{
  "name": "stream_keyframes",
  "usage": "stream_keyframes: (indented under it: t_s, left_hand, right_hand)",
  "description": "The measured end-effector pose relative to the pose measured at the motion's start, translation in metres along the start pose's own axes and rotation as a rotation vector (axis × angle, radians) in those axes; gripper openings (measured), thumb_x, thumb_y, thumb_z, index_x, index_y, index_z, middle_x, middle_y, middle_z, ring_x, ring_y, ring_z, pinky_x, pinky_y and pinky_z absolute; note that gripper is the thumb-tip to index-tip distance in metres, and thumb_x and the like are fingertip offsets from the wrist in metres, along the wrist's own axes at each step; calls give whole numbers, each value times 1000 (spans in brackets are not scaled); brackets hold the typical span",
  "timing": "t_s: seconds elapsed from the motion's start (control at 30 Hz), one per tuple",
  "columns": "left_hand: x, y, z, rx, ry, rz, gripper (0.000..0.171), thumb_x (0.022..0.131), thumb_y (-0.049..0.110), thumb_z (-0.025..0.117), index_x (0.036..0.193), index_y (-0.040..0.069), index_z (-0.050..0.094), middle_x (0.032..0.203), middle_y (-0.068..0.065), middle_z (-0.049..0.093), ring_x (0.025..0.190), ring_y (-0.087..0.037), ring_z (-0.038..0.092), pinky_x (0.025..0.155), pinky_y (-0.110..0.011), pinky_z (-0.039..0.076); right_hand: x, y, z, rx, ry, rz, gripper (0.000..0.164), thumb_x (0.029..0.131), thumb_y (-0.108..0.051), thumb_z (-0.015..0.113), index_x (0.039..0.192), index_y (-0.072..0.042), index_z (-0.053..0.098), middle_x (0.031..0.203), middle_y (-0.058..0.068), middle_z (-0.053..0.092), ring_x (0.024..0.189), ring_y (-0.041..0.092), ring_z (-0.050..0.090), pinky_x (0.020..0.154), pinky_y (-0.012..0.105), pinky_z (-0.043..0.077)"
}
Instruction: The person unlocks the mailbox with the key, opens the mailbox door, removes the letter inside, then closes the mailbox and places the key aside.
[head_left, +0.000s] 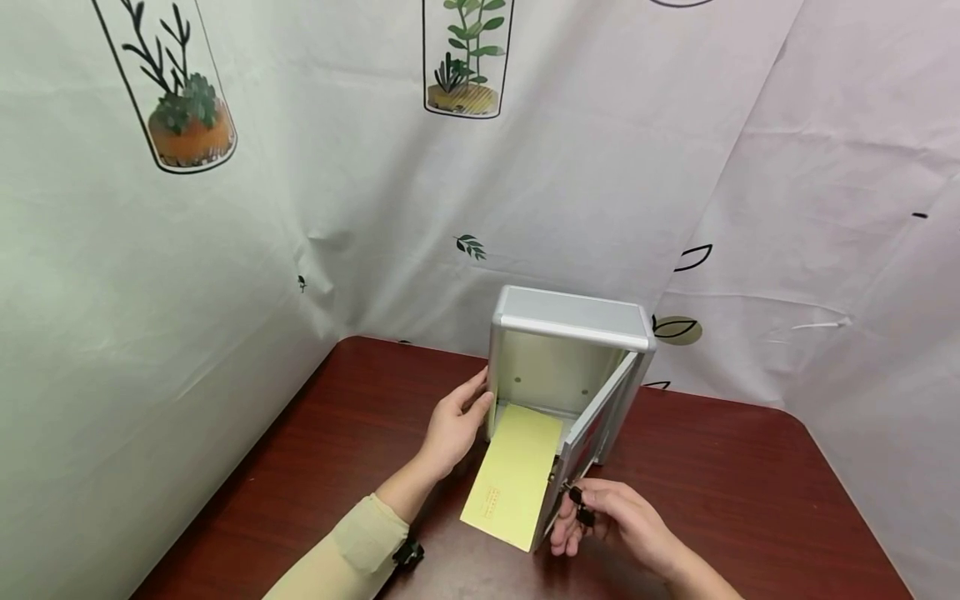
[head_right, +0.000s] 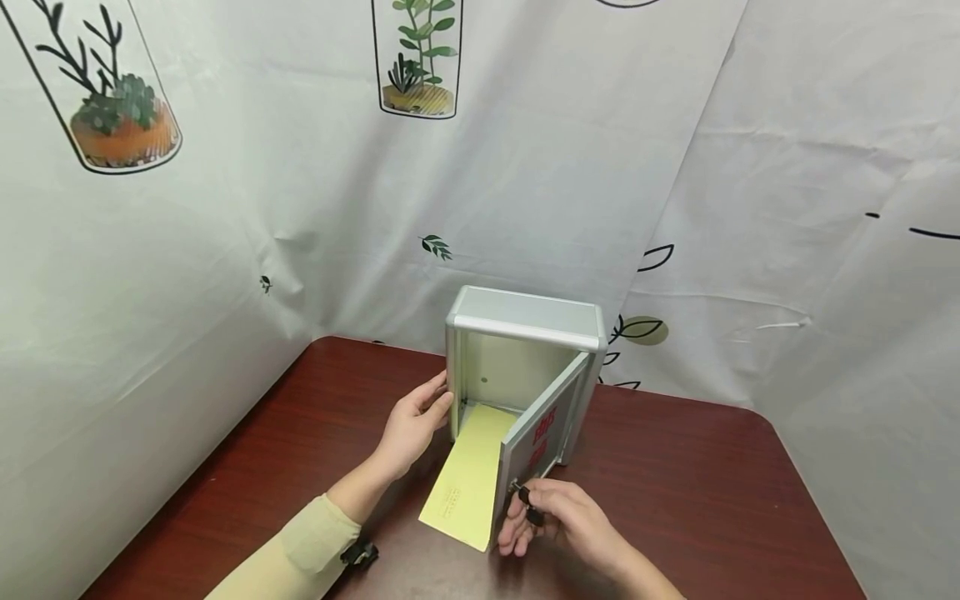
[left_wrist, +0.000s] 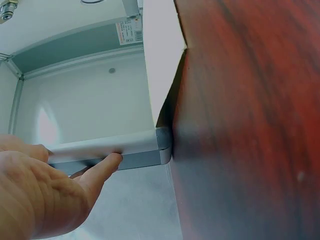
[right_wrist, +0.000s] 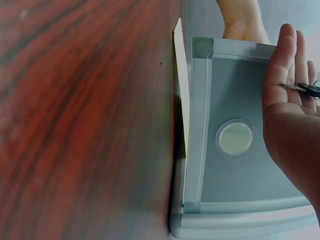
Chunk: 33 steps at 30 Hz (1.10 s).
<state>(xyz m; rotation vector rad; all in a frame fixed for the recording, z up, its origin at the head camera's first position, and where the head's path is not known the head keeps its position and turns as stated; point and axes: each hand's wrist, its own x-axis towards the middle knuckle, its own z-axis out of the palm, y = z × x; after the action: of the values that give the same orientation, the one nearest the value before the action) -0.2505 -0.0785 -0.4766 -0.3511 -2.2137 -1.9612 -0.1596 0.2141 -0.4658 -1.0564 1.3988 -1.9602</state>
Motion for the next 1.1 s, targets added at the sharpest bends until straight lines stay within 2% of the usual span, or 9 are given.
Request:
stream_keyframes:
  t_s: [0.43,0.63,0.93,1.1]
  left_hand:
    - [0,3,0,-22,-9,-8,52,114,21,67,165,21,57,160,-11,61,142,-33,62,106,-47,60]
    - [0,2,-1,-27,-9,-14,52,114,21,67,165,22,57,160,-12,62,142,-33,62,107,-47,59]
    - [1,1,-1,-25,-7,-12,52,114,21,68,165,22,58,160,-12,62,142,-33,63,106,-46,60]
    - [0,-1,-1,-17,-4,-7,51,114,21,68,164,22,58,161,-10,61,143,-33,62,106,-46,60]
  right_hand:
    - [-6,-6,-7,-9,-24,40,39,112,4,21,113,25,54,102,53,62,101,28,81,86,36,67]
    - [-9,-5,-12,-17,-71,16,39,110,6,19,112,26,52,103,49,66,101,29,81,86,38,67]
    - [-17,-8,-17,10,-103,6,40,109,8,16,113,27,50,102,52,63,103,31,81,87,40,67]
    - [-22,-9,-22,-17,-140,-19,41,107,11,13,114,26,51,102,49,66,95,41,78,87,44,67]
